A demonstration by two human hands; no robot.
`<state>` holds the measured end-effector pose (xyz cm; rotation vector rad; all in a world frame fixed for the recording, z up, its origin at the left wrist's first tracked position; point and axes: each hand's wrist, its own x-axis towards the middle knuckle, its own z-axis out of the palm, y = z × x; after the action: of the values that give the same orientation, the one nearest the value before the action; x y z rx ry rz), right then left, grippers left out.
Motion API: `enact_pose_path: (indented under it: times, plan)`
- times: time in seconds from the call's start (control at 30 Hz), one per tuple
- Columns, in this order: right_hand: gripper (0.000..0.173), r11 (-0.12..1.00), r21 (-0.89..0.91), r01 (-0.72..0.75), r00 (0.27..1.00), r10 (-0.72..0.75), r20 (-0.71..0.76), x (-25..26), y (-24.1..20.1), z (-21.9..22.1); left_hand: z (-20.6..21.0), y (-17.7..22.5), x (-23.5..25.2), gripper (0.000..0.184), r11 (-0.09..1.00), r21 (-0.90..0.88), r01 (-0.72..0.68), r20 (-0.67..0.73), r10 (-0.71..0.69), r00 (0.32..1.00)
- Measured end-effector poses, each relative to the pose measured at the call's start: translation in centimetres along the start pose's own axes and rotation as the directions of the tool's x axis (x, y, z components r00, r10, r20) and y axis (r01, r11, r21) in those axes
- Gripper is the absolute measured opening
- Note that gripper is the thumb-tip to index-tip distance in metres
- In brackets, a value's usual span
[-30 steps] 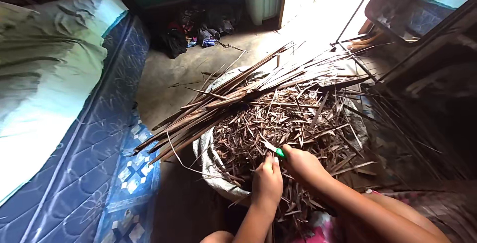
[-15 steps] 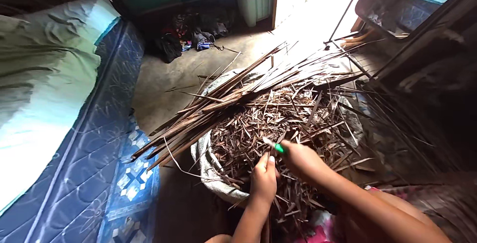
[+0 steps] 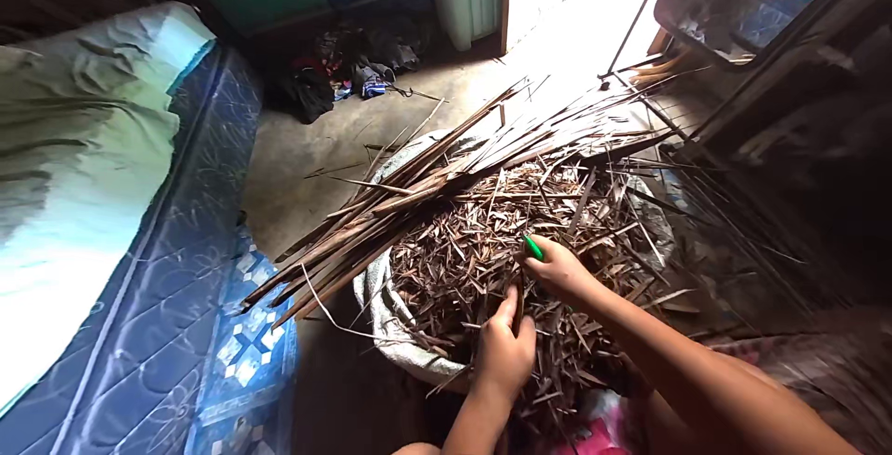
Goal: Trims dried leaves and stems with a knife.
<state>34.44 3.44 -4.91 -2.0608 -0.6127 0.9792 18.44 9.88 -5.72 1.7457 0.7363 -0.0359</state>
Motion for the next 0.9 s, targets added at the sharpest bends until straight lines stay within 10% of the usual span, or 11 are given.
enact_pose_path:
  times: [0.13,0.47,0.8,0.9]
  plan:
    - [0.020,0.968,0.245,0.049,0.987,-0.010,-0.159,1.7,2.1,-0.8,1.0,-0.7,0.0,0.055,0.998,0.011,-0.067,0.014,0.067,0.998]
    - [0.033,0.774,-0.632,0.025,0.975,0.122,0.188,-4.7,-1.6,3.3,-0.3,-0.1,1.3,0.034,0.955,0.244,0.167,-0.236,-0.109,0.966]
    - [0.030,0.753,-0.622,-0.216,0.976,0.154,-0.152,-0.8,-1.5,1.4,0.7,-0.7,1.0,0.046,0.971,0.236,0.046,-0.219,0.007,0.976]
    - [0.031,0.785,-0.602,-0.146,0.985,0.174,-0.012,-2.6,-2.3,1.1,0.2,-0.9,1.1,0.044,0.970,0.231,0.076,-0.234,-0.021,0.972]
